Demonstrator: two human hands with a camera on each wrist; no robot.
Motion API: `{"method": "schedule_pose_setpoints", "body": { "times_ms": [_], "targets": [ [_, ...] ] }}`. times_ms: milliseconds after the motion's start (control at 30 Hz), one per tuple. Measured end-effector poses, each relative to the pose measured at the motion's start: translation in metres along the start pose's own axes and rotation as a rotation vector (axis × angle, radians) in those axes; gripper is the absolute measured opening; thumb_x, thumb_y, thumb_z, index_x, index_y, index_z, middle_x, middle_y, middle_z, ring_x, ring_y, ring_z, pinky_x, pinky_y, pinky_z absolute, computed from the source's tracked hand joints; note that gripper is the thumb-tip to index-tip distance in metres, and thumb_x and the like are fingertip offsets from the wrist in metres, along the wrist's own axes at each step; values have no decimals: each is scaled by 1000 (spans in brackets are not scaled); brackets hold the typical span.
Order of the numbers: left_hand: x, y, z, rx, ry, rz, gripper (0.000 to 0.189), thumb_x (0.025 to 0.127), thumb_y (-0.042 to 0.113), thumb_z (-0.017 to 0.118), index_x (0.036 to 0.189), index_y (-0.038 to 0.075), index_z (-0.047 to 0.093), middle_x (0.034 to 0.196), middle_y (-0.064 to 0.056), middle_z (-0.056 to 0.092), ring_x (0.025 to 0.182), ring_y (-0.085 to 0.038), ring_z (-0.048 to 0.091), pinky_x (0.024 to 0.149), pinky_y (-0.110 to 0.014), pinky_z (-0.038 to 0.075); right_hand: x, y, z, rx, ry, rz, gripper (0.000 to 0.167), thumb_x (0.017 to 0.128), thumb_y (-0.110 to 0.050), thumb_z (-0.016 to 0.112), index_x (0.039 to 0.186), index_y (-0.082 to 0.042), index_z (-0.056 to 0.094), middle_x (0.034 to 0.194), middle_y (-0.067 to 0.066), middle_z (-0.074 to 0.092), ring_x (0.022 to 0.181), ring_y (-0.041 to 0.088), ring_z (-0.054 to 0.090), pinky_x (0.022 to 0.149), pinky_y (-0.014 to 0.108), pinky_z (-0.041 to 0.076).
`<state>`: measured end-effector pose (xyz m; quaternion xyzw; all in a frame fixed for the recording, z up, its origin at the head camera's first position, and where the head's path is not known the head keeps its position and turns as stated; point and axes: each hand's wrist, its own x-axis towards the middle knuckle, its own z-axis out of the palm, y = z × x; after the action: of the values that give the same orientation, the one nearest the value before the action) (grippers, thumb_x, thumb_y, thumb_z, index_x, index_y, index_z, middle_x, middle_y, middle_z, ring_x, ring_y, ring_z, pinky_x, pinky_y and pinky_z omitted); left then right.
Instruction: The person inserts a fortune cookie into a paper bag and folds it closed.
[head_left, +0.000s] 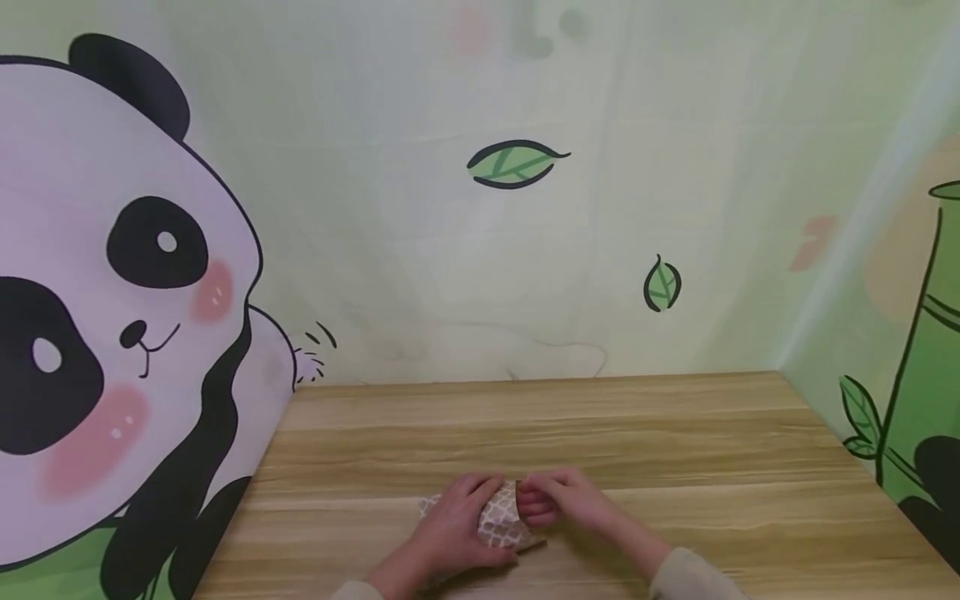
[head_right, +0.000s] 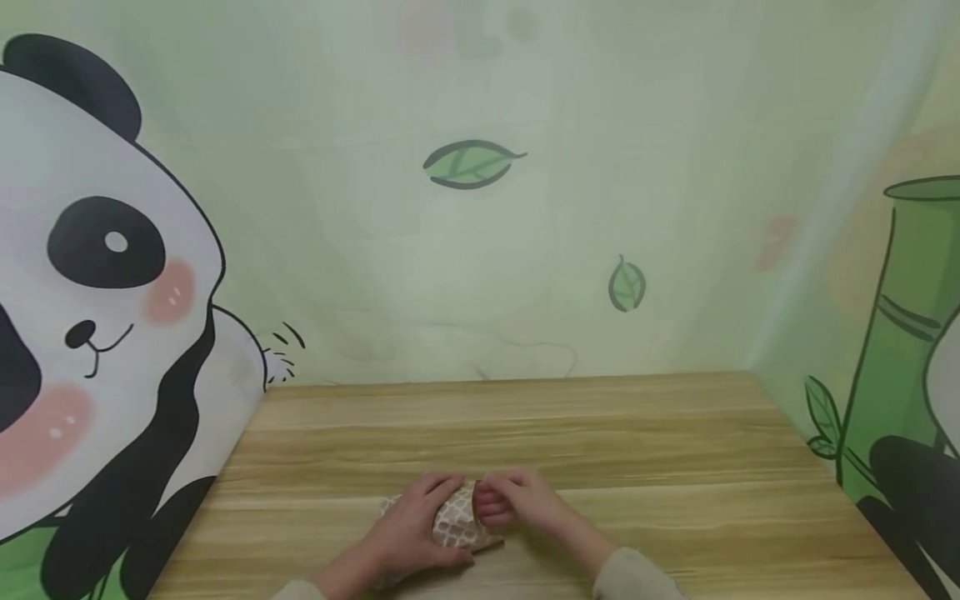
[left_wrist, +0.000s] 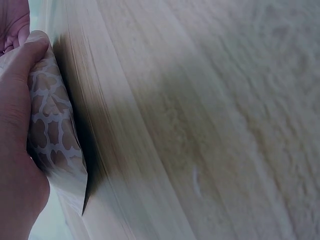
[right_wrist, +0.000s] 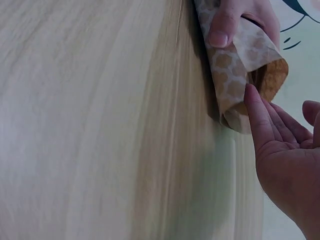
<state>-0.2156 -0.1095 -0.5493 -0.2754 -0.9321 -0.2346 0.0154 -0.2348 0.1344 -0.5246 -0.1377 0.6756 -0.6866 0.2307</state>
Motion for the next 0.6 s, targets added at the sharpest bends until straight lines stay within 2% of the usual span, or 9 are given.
{"method": "schedule_pose_setpoints", "body": {
  "times_ms": [267, 400, 433, 600],
  "targets": [
    [3, 1, 2, -11, 4, -25, 108, 72, 63, 90, 160, 14, 49, 152, -7, 55, 136, -29, 55, 109, -51, 52, -3, 0, -3, 38, 10, 35, 52, 115, -22, 43, 132, 25, 56, 120, 37, 70, 109, 37, 76, 91, 44, 64],
    [3, -1, 2, 0, 3, -20, 107, 72, 62, 90, 159, 14, 50, 151, -6, 56, 136, -28, 55, 109, -50, 52, -8, -1, -8, -14, 0, 12, 49, 114, -21, 48, 129, 26, 57, 117, 36, 72, 108, 38, 76, 90, 44, 64],
    [3, -1, 2, -4, 2, -21, 106, 73, 62, 90, 159, 14, 50, 151, -6, 56, 136, -27, 55, 109, -50, 52, -9, 0, -10, -65, -9, -12, 46, 113, -18, 51, 128, 25, 59, 115, 35, 73, 106, 38, 77, 90, 43, 64],
    [2, -2, -1, -39, 5, -43, 106, 73, 62, 90, 159, 14, 50, 150, -6, 56, 133, -28, 57, 107, -53, 53, -19, 0, -16, -521, -61, -197, 30, 105, -15, 68, 121, 11, 73, 112, 20, 79, 102, 18, 77, 90, 29, 62]
  ]
}}
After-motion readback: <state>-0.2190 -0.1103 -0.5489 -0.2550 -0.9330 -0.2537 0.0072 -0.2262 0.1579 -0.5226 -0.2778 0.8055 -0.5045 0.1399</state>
